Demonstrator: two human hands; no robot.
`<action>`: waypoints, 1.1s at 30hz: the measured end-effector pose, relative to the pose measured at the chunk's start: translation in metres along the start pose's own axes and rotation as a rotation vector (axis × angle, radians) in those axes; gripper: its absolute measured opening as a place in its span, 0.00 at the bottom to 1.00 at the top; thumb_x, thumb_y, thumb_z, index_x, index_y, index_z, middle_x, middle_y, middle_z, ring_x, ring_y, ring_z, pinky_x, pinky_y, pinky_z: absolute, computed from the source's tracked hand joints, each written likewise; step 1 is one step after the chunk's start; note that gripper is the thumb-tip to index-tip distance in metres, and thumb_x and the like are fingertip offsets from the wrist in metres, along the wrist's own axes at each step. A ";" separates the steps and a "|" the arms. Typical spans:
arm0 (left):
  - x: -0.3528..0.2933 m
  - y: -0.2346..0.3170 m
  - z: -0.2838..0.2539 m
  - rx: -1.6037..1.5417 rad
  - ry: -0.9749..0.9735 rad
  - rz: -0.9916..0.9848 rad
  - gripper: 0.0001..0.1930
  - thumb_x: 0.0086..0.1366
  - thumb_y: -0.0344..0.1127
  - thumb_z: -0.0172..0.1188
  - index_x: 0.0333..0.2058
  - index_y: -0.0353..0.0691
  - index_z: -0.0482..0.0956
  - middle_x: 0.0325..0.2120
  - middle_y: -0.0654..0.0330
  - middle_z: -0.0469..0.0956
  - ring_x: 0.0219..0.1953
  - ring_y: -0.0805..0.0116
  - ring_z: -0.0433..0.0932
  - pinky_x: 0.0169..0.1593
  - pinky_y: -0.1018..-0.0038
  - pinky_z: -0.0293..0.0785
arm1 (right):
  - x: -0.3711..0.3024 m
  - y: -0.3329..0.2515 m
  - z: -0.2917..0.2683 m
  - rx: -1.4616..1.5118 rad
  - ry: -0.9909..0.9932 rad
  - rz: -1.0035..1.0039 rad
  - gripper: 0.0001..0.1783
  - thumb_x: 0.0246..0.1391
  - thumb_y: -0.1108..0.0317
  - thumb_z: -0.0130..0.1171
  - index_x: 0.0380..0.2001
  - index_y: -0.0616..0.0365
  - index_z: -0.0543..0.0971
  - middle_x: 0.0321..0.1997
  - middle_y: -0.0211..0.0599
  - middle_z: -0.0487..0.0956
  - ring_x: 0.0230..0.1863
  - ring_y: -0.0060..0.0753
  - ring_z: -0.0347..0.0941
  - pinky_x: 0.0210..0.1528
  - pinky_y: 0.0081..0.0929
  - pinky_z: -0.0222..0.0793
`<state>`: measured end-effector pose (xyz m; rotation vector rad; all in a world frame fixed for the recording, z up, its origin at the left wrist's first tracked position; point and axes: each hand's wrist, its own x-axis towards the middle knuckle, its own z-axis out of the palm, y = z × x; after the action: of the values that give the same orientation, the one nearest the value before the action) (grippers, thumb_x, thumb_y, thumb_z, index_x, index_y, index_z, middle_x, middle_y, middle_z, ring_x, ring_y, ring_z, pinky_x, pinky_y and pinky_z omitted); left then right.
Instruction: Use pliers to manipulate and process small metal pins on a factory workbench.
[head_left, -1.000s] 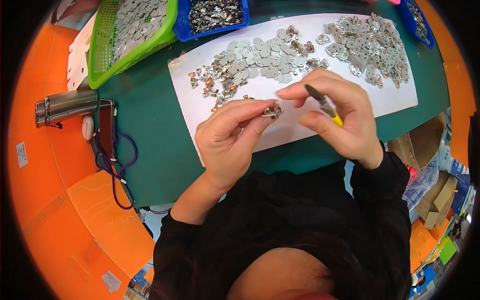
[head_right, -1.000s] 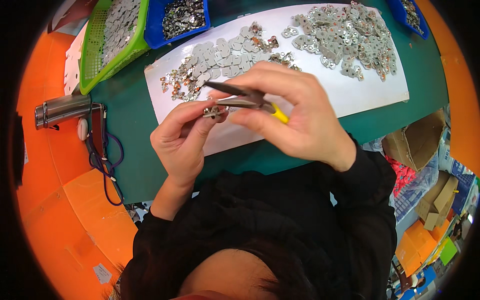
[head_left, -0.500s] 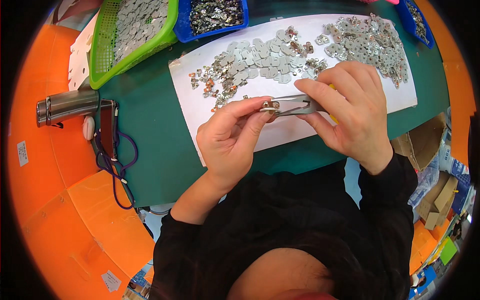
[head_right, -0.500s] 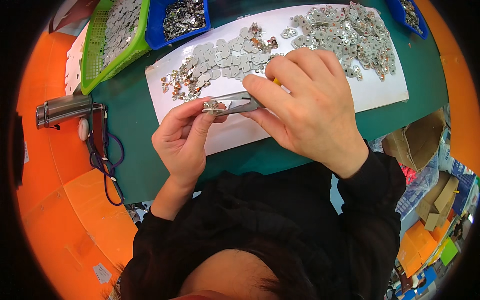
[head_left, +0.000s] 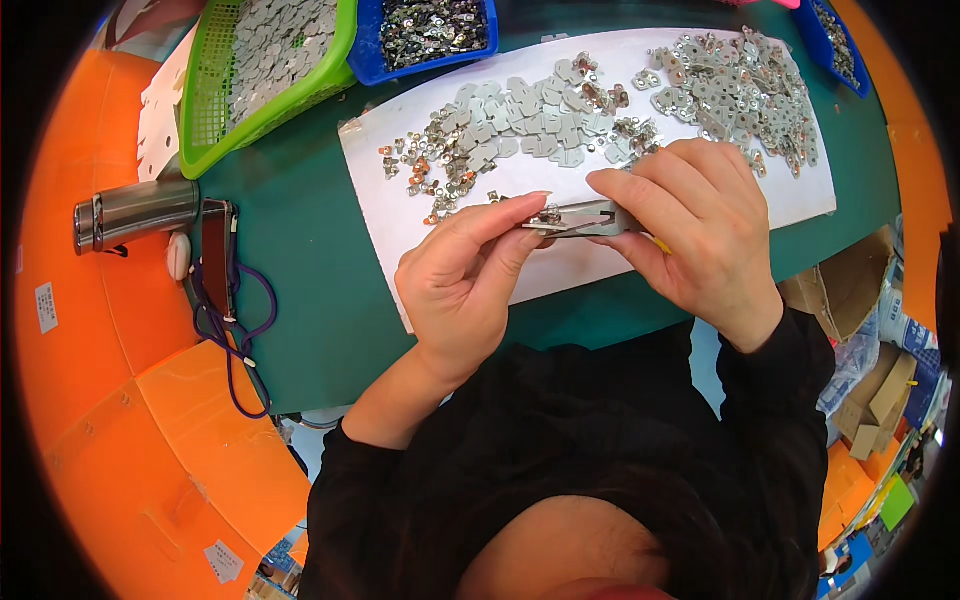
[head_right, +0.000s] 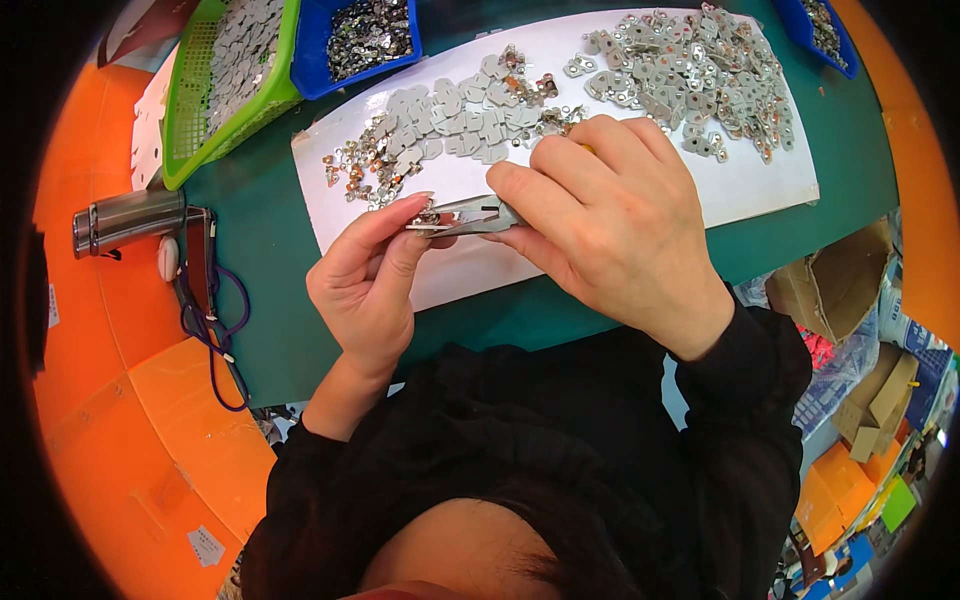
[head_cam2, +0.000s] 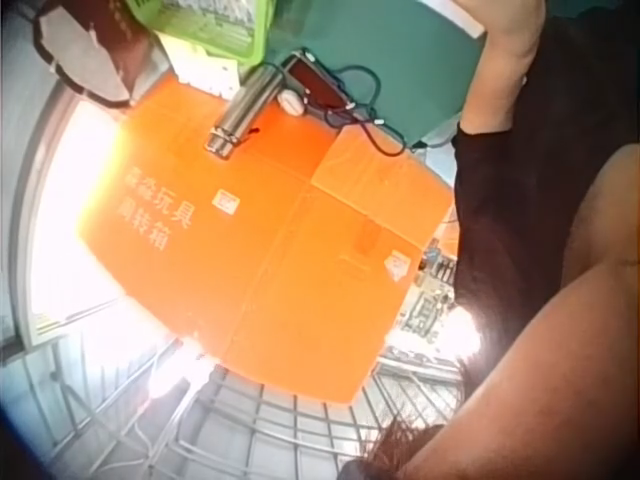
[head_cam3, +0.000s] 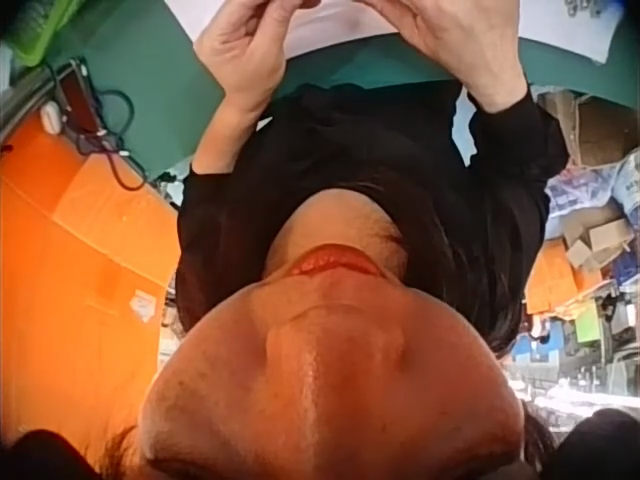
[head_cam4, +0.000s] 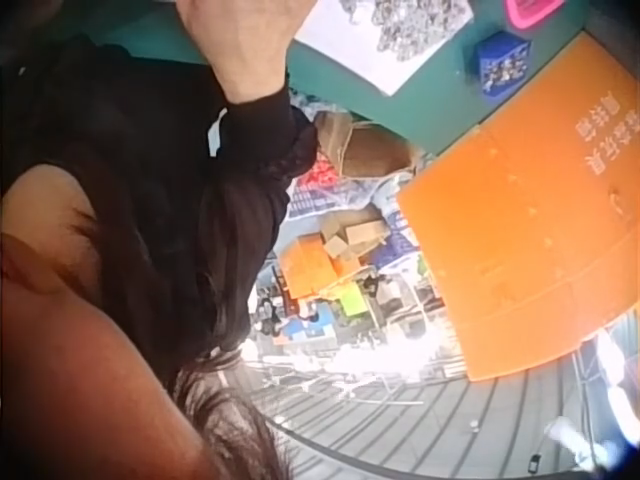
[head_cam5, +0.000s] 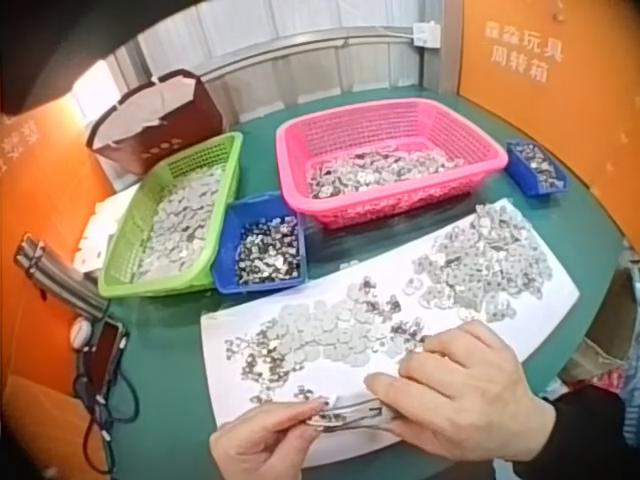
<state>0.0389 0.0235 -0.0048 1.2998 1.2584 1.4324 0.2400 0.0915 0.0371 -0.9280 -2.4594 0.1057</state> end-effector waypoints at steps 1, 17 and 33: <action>0.000 0.000 0.000 0.000 -0.001 0.000 0.12 0.62 0.18 0.62 0.45 0.31 0.82 0.34 0.54 0.83 0.35 0.70 0.83 0.37 0.79 0.77 | 0.000 0.000 -0.001 -0.008 0.001 -0.003 0.22 0.36 0.62 0.72 0.39 0.49 0.82 0.32 0.27 0.77 0.37 0.36 0.73 0.40 0.33 0.66; 0.006 0.002 -0.003 0.298 -0.087 0.256 0.13 0.57 0.17 0.62 0.41 0.33 0.83 0.33 0.54 0.84 0.32 0.66 0.83 0.36 0.77 0.77 | -0.005 0.002 -0.002 -0.033 0.037 -0.040 0.22 0.35 0.60 0.72 0.39 0.51 0.83 0.31 0.28 0.77 0.36 0.37 0.73 0.38 0.33 0.67; 0.002 -0.009 0.000 0.174 -0.061 0.224 0.05 0.69 0.26 0.55 0.36 0.33 0.79 0.25 0.56 0.82 0.25 0.69 0.79 0.30 0.77 0.74 | -0.018 -0.009 0.007 0.133 -0.108 0.086 0.14 0.44 0.62 0.69 0.35 0.52 0.80 0.25 0.30 0.73 0.26 0.36 0.68 0.29 0.32 0.64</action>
<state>0.0378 0.0271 -0.0130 1.6334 1.2500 1.4486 0.2426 0.0742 0.0252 -0.9934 -2.4751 0.3538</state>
